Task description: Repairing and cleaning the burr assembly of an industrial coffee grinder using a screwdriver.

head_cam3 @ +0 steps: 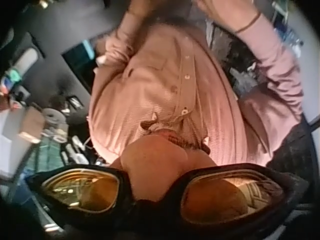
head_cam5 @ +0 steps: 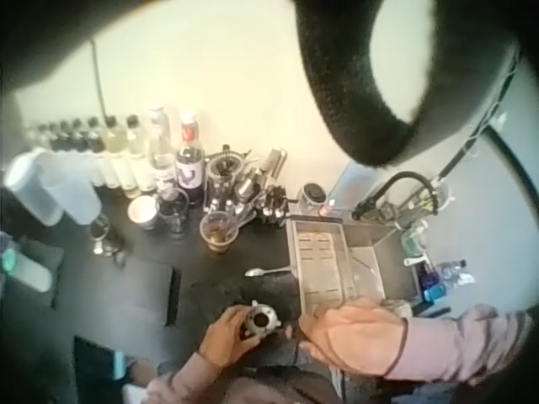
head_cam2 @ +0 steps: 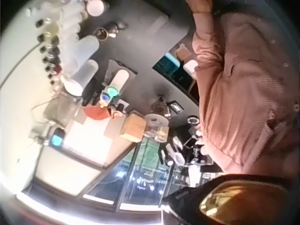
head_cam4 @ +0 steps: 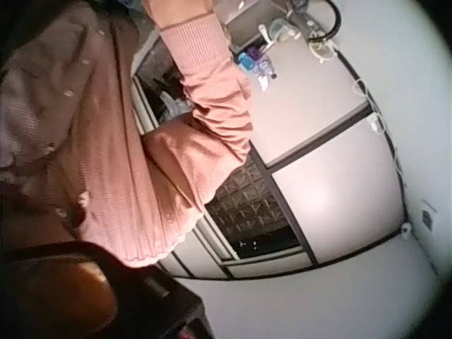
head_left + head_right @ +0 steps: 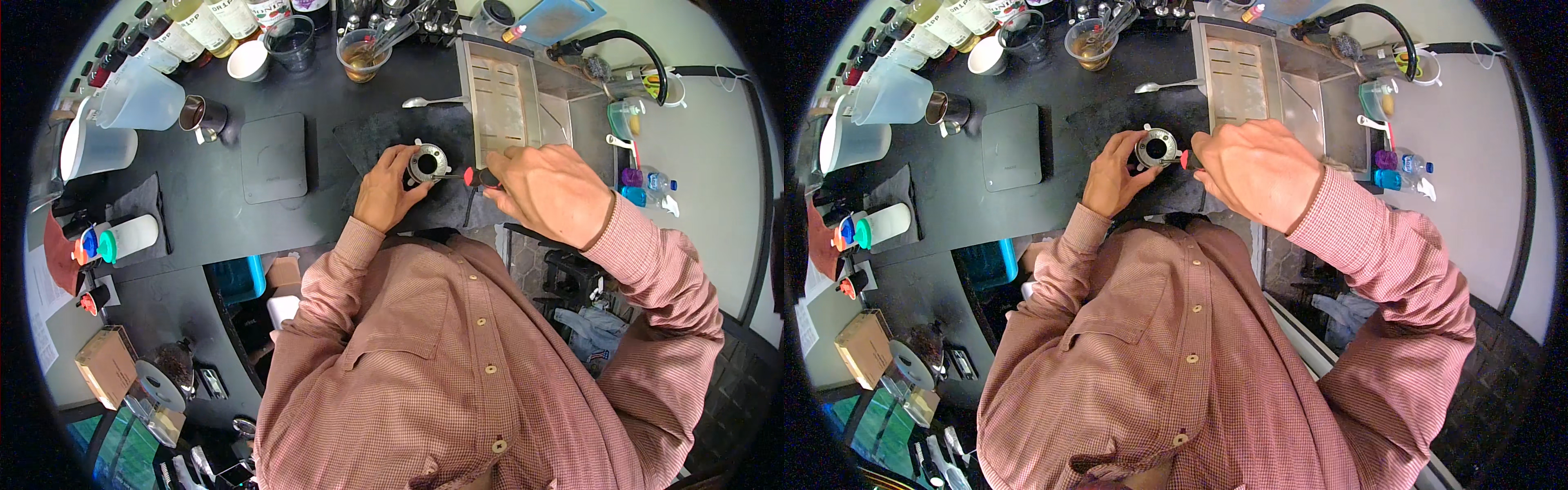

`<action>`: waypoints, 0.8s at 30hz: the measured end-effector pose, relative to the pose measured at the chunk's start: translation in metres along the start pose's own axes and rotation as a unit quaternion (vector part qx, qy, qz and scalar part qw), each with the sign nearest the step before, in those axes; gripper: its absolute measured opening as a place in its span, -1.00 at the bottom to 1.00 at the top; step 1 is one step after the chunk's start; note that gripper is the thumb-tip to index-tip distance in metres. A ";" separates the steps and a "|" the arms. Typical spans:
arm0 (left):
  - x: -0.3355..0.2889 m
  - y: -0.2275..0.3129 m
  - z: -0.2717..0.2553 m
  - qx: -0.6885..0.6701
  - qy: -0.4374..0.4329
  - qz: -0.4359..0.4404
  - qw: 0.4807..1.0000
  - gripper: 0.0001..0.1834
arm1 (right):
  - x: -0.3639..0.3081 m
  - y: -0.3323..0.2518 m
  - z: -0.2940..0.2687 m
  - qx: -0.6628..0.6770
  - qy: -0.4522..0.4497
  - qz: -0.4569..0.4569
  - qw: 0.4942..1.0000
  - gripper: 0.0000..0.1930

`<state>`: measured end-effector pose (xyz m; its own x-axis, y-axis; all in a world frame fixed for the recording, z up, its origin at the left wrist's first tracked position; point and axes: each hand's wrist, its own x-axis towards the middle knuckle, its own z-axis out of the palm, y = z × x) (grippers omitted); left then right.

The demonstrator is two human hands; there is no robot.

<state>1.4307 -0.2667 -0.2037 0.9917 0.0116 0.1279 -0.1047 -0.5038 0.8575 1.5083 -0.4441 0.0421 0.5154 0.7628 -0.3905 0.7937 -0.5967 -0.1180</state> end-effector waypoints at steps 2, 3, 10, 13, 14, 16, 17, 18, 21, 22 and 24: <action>0.001 -0.003 0.003 0.001 0.007 0.003 1.000 -0.36 | 0.004 -0.001 -0.004 0.012 -0.022 0.007 1.000 -0.73; 0.001 -0.004 0.005 0.003 0.012 0.008 1.000 -0.36 | 0.006 -0.001 -0.005 0.024 -0.043 0.016 0.999 -0.72; 0.000 -0.003 0.006 -0.015 0.016 -0.017 1.000 -0.38 | 0.016 -0.003 -0.006 0.091 -0.058 0.069 0.992 -0.64; -0.004 -0.004 0.007 -0.035 0.022 -0.016 0.999 -0.38 | 0.022 -0.003 -0.011 0.095 -0.097 0.101 0.986 -0.61; -0.005 -0.002 0.007 -0.031 0.019 -0.016 0.999 -0.37 | 0.021 0.005 -0.008 0.077 -0.093 0.061 0.991 -0.64; -0.005 -0.003 0.008 -0.028 0.024 -0.021 0.999 -0.35 | 0.024 0.015 -0.003 0.006 -0.183 0.022 0.983 -0.68; -0.005 -0.005 0.010 -0.036 0.032 -0.011 0.999 -0.33 | 0.023 0.015 0.001 0.000 -0.187 0.017 0.982 -0.68; -0.006 -0.007 0.013 -0.044 0.040 -0.001 0.998 -0.30 | 0.020 0.012 0.005 -0.009 -0.201 0.020 0.979 -0.68; -0.009 -0.018 0.022 -0.085 0.064 0.018 0.994 -0.28 | 0.022 0.014 0.003 -0.048 -0.240 0.025 0.969 -0.69; -0.012 -0.020 0.026 -0.090 0.069 0.012 0.993 -0.28 | 0.023 0.012 0.004 -0.064 -0.236 0.031 0.969 -0.69; -0.011 -0.016 0.022 -0.133 0.057 -0.012 0.989 -0.29 | 0.024 0.008 0.003 -0.075 -0.223 0.040 0.971 -0.68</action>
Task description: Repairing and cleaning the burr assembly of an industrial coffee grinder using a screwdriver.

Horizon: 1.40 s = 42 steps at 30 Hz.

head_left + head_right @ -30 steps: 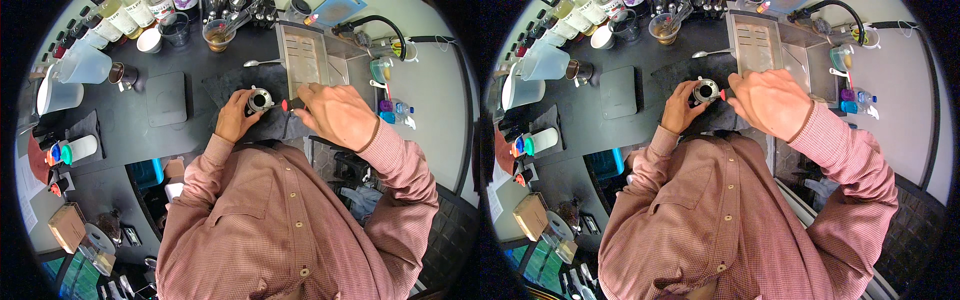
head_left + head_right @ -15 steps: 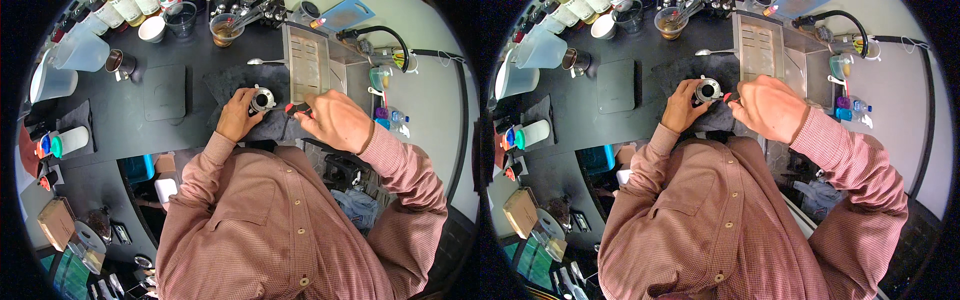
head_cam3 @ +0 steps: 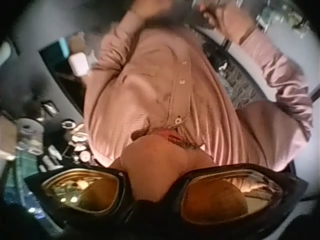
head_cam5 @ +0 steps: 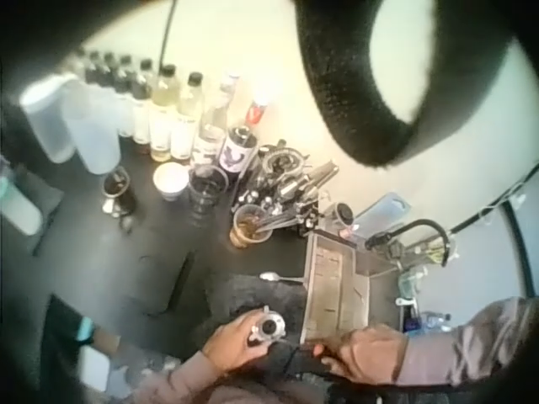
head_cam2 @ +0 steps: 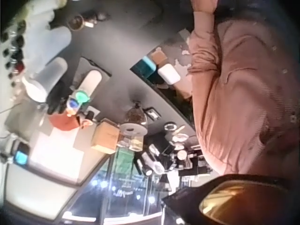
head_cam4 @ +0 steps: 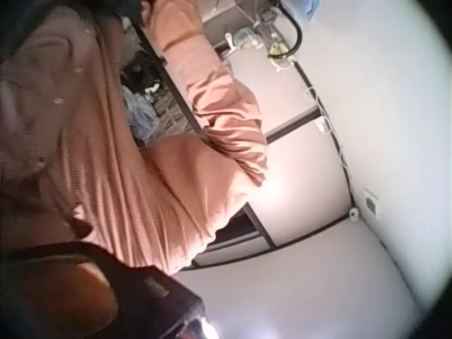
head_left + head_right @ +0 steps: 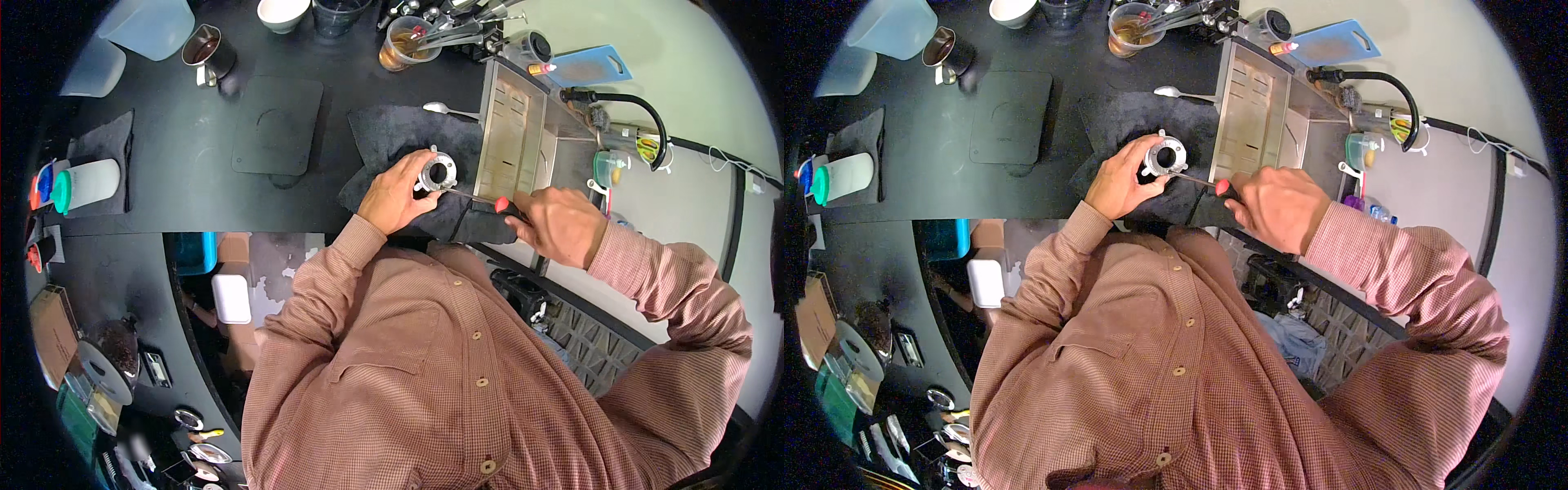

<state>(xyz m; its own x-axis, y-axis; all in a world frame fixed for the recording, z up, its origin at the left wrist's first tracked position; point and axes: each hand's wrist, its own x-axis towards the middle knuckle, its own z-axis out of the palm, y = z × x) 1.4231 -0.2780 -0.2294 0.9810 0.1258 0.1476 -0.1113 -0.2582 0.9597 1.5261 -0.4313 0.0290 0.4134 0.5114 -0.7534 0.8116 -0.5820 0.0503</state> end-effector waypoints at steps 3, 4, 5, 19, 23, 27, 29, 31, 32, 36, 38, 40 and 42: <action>-0.002 -0.003 0.002 -0.011 0.022 0.015 1.000 -0.29 | 0.006 -0.001 -0.002 0.057 0.020 0.016 0.998 -0.68; -0.004 -0.004 0.002 -0.015 0.024 0.013 1.000 -0.29 | 0.009 -0.001 -0.002 0.055 0.016 0.016 0.998 -0.68; -0.003 -0.005 0.003 -0.011 0.026 0.015 0.999 -0.29 | 0.013 0.002 -0.004 0.080 0.022 0.015 0.996 -0.67; 0.006 -0.009 0.003 0.023 0.039 0.046 0.998 -0.32 | 0.035 -0.002 -0.035 0.128 -0.076 0.121 0.981 -0.56; -0.010 -0.020 -0.002 0.000 0.048 0.064 0.997 -0.26 | 0.029 -0.013 -0.024 0.128 -0.051 0.100 0.985 -0.52; -0.003 -0.019 0.015 0.003 -0.007 0.043 0.999 -0.22 | 0.019 0.005 -0.016 0.060 -0.026 0.083 0.994 -0.51; 0.002 -0.015 0.015 -0.001 -0.050 0.058 0.997 -0.19 | 0.013 0.015 -0.019 0.025 0.004 0.027 0.999 -0.54; -0.012 -0.034 0.033 0.025 -0.042 0.037 0.998 0.02 | -0.008 -0.001 -0.030 -0.035 0.068 -0.009 0.997 -0.57; -0.018 -0.022 0.029 0.041 -0.024 0.038 0.998 0.09 | -0.025 0.008 -0.026 -0.036 0.119 -0.039 0.991 -0.59; -0.060 0.016 0.024 0.041 0.149 0.048 0.987 0.19 | -0.056 0.017 -0.013 0.020 0.236 -0.092 0.967 -0.67; -0.084 0.046 0.023 -0.151 0.222 -0.017 0.963 -0.05 | -0.057 0.011 0.007 0.063 0.229 -0.146 0.960 -0.68; -0.121 0.066 0.036 -0.342 0.296 -0.042 0.891 -0.28 | -0.039 0.013 0.046 0.130 0.228 -0.269 0.927 -0.68; -0.167 0.091 0.051 -0.405 0.337 -0.056 0.848 -0.55 | -0.032 -0.003 0.078 0.138 0.174 -0.338 0.914 -0.68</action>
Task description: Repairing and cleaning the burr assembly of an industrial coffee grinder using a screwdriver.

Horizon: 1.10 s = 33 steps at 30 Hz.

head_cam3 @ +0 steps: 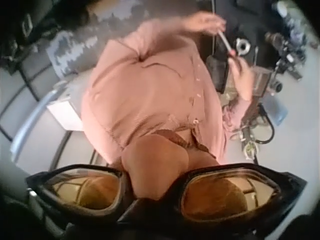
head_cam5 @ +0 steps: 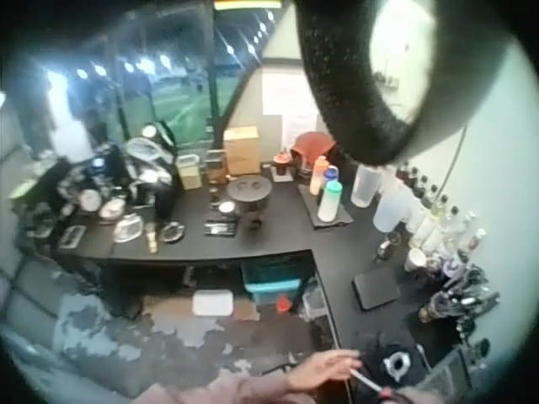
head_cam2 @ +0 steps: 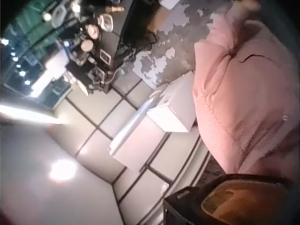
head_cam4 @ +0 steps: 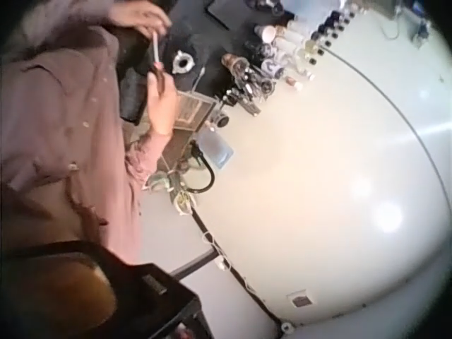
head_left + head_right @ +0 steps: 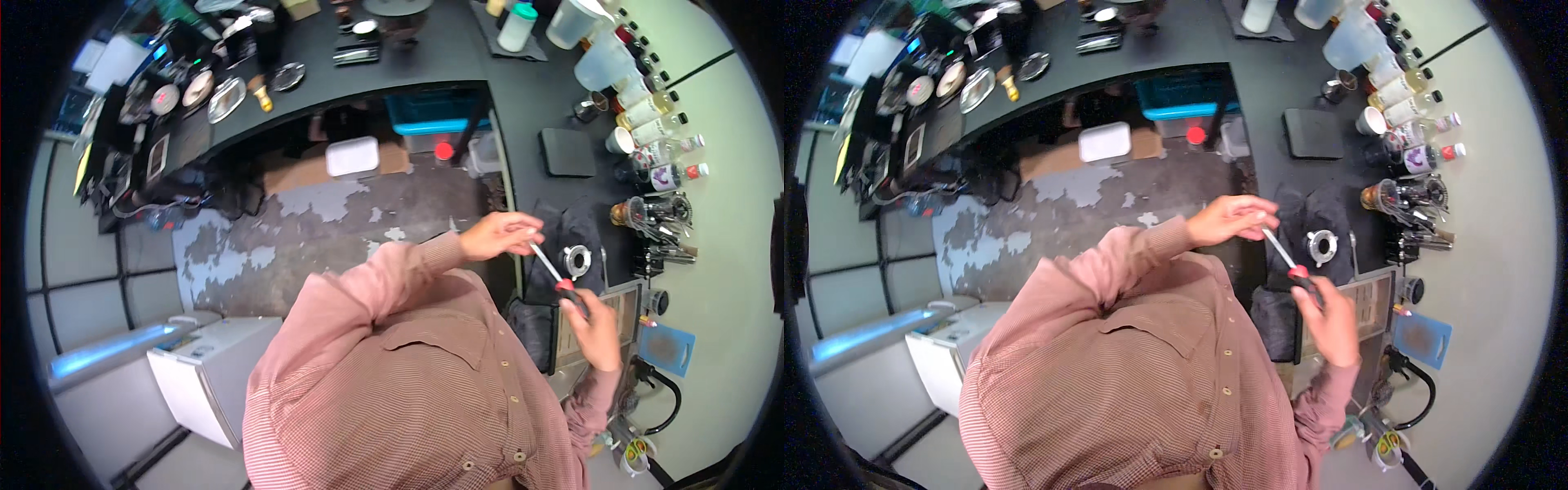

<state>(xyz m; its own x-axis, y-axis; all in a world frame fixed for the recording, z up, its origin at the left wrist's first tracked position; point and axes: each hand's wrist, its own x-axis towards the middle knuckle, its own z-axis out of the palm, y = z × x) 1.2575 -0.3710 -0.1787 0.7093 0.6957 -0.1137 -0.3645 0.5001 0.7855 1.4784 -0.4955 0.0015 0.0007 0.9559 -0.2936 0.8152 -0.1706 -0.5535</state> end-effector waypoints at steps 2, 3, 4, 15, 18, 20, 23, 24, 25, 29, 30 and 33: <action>-0.071 0.002 -0.010 0.035 0.062 0.001 0.997 -0.65 | 0.000 -0.011 0.036 0.064 -0.054 -0.061 0.995 -0.68; -0.110 -0.001 -0.014 0.034 0.112 -0.012 0.993 -0.68 | -0.004 -0.013 0.052 0.081 -0.079 -0.094 0.989 -0.68; -0.147 0.000 -0.016 0.107 0.146 -0.024 0.983 -0.71 | -0.013 -0.016 0.064 0.086 -0.081 -0.102 0.988 -0.68; -0.440 0.018 -0.025 0.171 0.467 0.088 0.863 -0.69 | -0.040 -0.151 0.134 0.043 -0.172 -0.246 0.953 -0.64; -0.511 0.008 -0.063 0.149 0.474 0.080 0.864 -0.50 | -0.045 -0.192 0.188 0.104 -0.168 -0.240 0.951 -0.67; -0.534 0.020 -0.065 0.128 0.461 0.141 0.866 -0.53 | -0.051 -0.221 0.240 0.192 -0.193 -0.226 0.935 -0.70; -0.569 0.059 -0.056 0.069 0.451 0.216 0.863 -0.53 | -0.069 -0.283 0.318 0.266 -0.289 -0.255 0.884 -0.65; -0.580 0.071 -0.054 0.061 0.473 0.244 0.844 -0.51 | -0.075 -0.307 0.334 0.211 -0.307 -0.294 0.880 -0.63; -0.594 0.078 -0.059 0.054 0.495 0.272 0.823 -0.49 | -0.078 -0.330 0.349 0.155 -0.324 -0.332 0.872 -0.61; -0.679 0.111 -0.103 0.142 0.531 0.213 0.808 -0.57 | -0.078 -0.404 0.389 0.103 -0.397 -0.345 0.844 -0.59; -0.690 0.119 -0.111 0.140 0.534 0.213 0.806 -0.57 | -0.075 -0.422 0.395 0.091 -0.408 -0.335 0.844 -0.59; -0.716 0.143 -0.133 0.163 0.582 0.282 0.745 -0.68 | -0.057 -0.458 0.430 0.096 -0.392 -0.384 0.831 -0.59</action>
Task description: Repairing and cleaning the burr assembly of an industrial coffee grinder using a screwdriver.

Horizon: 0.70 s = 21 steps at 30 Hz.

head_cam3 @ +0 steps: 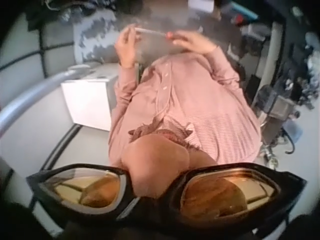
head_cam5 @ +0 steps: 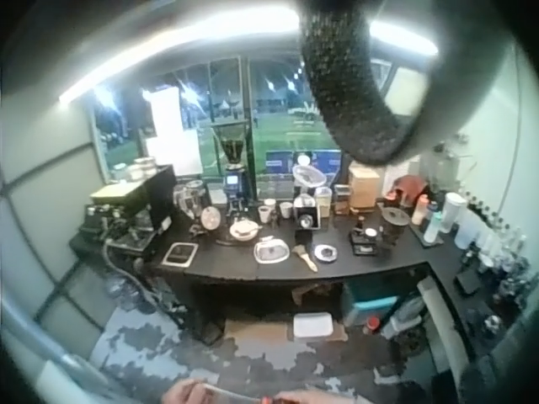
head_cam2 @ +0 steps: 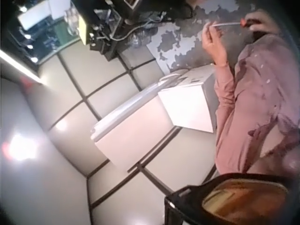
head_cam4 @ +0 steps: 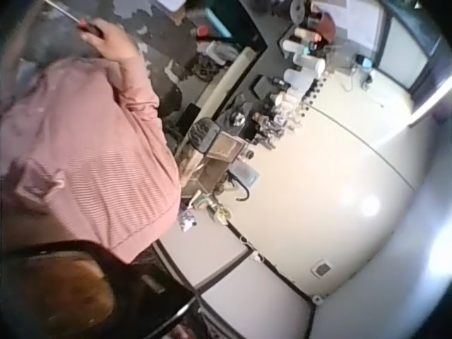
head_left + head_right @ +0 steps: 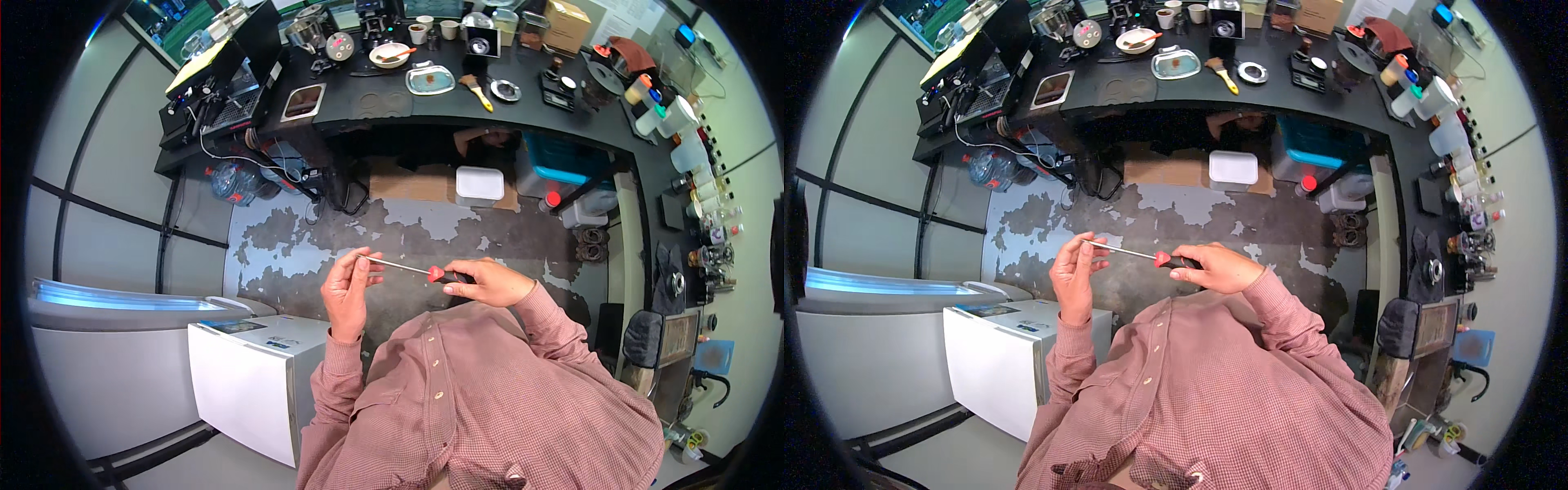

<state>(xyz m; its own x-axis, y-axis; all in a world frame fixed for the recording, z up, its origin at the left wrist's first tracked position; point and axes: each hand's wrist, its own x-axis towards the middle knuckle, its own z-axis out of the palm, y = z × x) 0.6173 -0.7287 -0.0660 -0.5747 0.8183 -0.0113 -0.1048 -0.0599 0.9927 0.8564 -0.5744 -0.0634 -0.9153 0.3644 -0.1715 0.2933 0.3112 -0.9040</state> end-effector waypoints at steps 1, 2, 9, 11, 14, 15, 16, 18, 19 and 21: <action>0.009 0.002 -0.008 -0.001 0.006 0.000 1.000 -0.68 | 0.018 -0.001 0.000 -0.004 -0.011 -0.004 1.000 -0.59; 0.021 0.003 -0.015 0.004 0.029 0.012 0.999 -0.70 | 0.038 -0.003 0.000 -0.006 -0.016 -0.007 1.000 -0.59; 0.114 0.019 -0.061 0.073 0.102 0.109 0.986 -0.73 | 0.197 0.009 -0.007 -0.026 -0.112 -0.115 0.987 -0.54; 0.143 0.031 -0.075 0.082 0.135 0.113 0.981 -0.72 | 0.242 -0.005 -0.021 -0.036 -0.146 -0.117 0.982 -0.55; 0.196 0.048 -0.087 0.069 0.222 0.105 0.967 -0.69 | 0.300 -0.023 -0.047 -0.077 -0.192 -0.100 0.973 -0.59; 0.215 0.051 -0.097 0.067 0.226 0.139 0.962 -0.67 | 0.319 -0.019 -0.054 -0.065 -0.203 -0.129 0.968 -0.60; 0.235 0.053 -0.104 0.065 0.226 0.172 0.957 -0.62 | 0.336 -0.016 -0.062 -0.053 -0.212 -0.157 0.963 -0.61; 0.279 0.055 -0.116 0.053 0.227 0.167 0.958 -0.53 | 0.367 -0.014 -0.081 -0.071 -0.219 -0.138 0.963 -0.60; 0.300 0.054 -0.123 0.049 0.185 0.137 0.972 -0.52 | 0.380 -0.012 -0.091 -0.087 -0.226 -0.114 0.964 -0.58; 0.348 0.050 -0.134 0.042 0.106 0.069 0.991 -0.52 | 0.401 -0.009 -0.107 -0.075 -0.199 -0.097 0.972 -0.58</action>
<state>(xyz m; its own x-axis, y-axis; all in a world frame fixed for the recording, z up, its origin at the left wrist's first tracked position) 0.3036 -0.5233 -0.0360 -0.7367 0.6672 0.1102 0.0507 -0.1080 0.9929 0.5160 -0.3372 -0.0823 -0.9830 -0.0731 -0.1683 0.1138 0.4764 -0.8718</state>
